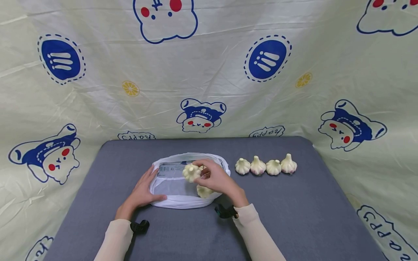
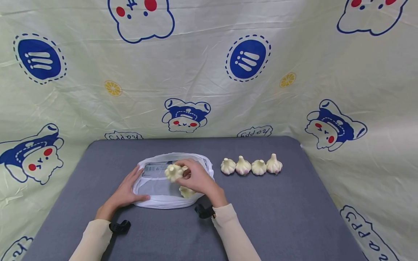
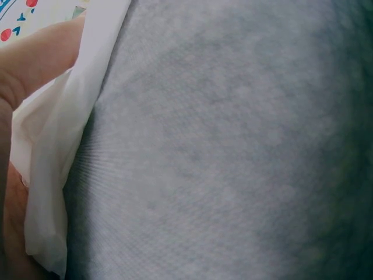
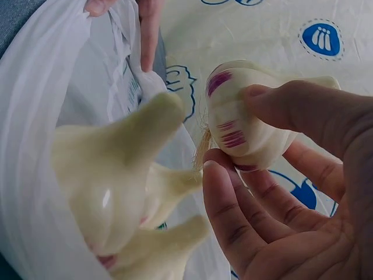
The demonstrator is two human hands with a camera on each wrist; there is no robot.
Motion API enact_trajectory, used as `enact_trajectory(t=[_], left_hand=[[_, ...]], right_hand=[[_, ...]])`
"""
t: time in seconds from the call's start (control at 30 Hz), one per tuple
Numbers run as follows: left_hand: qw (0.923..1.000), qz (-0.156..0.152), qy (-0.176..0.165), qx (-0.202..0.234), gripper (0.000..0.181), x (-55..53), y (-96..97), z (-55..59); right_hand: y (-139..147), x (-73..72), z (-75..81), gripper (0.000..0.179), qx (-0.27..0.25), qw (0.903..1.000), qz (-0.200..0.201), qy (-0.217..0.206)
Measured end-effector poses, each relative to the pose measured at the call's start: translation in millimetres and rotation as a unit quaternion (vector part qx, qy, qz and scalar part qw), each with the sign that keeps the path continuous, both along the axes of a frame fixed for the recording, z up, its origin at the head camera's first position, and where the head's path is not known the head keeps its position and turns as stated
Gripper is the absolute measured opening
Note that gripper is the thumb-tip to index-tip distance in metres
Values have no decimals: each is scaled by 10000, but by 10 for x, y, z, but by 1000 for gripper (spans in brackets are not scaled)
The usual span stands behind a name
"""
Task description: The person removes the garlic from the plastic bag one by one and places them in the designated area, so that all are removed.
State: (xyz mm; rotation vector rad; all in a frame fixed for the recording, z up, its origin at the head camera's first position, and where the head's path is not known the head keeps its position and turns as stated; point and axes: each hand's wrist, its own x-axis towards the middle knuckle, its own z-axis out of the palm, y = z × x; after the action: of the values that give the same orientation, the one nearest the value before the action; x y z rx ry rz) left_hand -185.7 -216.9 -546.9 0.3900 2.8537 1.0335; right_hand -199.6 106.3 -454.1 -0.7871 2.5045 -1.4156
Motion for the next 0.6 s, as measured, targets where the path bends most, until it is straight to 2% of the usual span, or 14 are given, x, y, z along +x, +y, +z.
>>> enact_trajectory(t=[0.47,0.6], left_hand=[[10000,12,-53,-56,116,7,4,25],[9999,15,-91,-53,116,6,6,27]], right_hand=[[422,80,-14,54,-337,9964,-771,-129],[557,101,-13,53,-461,9944,-948,-55]])
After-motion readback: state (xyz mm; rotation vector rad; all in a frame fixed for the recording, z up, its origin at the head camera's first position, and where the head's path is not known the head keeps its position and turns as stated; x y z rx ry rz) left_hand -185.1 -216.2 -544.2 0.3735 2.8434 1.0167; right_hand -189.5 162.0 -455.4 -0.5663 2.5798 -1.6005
